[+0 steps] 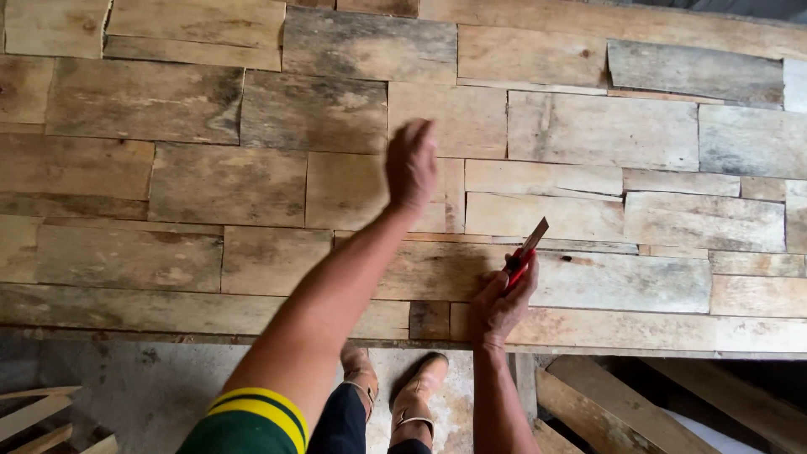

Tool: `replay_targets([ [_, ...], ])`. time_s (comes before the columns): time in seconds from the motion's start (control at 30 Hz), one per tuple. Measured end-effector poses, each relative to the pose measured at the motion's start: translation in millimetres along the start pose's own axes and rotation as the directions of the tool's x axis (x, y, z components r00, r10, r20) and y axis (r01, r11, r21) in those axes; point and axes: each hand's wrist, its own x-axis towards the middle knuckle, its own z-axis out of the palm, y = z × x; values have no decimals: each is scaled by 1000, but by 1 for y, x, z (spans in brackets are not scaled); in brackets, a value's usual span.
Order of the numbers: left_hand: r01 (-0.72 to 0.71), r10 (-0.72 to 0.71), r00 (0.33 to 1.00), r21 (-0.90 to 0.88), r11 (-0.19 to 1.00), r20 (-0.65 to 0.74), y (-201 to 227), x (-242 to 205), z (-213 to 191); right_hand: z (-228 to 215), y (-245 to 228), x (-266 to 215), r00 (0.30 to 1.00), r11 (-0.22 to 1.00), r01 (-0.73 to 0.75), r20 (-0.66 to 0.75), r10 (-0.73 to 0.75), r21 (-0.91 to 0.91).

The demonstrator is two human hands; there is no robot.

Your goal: Using a utility knife to trim and adjust thin wooden tiles on a flat surface.

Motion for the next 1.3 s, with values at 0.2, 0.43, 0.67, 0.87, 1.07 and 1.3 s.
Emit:
replay_targets([
  [0.2,78,-84,995,134,988,44,-53,46,-56,1,5,-2,997,995,-77,-1,78,61],
  [0.43,173,-198,935,111,979,293,-42,62,-69,4,0,-2,998,998,-59,-15,59,0],
  [0.67,-217,16,906,430,876,424,-63,56,-37,5,-1,-1,999,999,-32,-30,32,-20],
  [0.87,-181,130,954,174,968,272,-44,34,-54,5,-4,-1,999,996,-8,-49,4,-85],
  [1.07,-131,205,891,-204,970,406,30,-49,-175,5,2,-1,997,997,-59,-44,57,-47],
  [1.3,-73,251,855,-374,924,453,45,-174,-304,5,1,-1,997,991,-65,-57,59,-117],
])
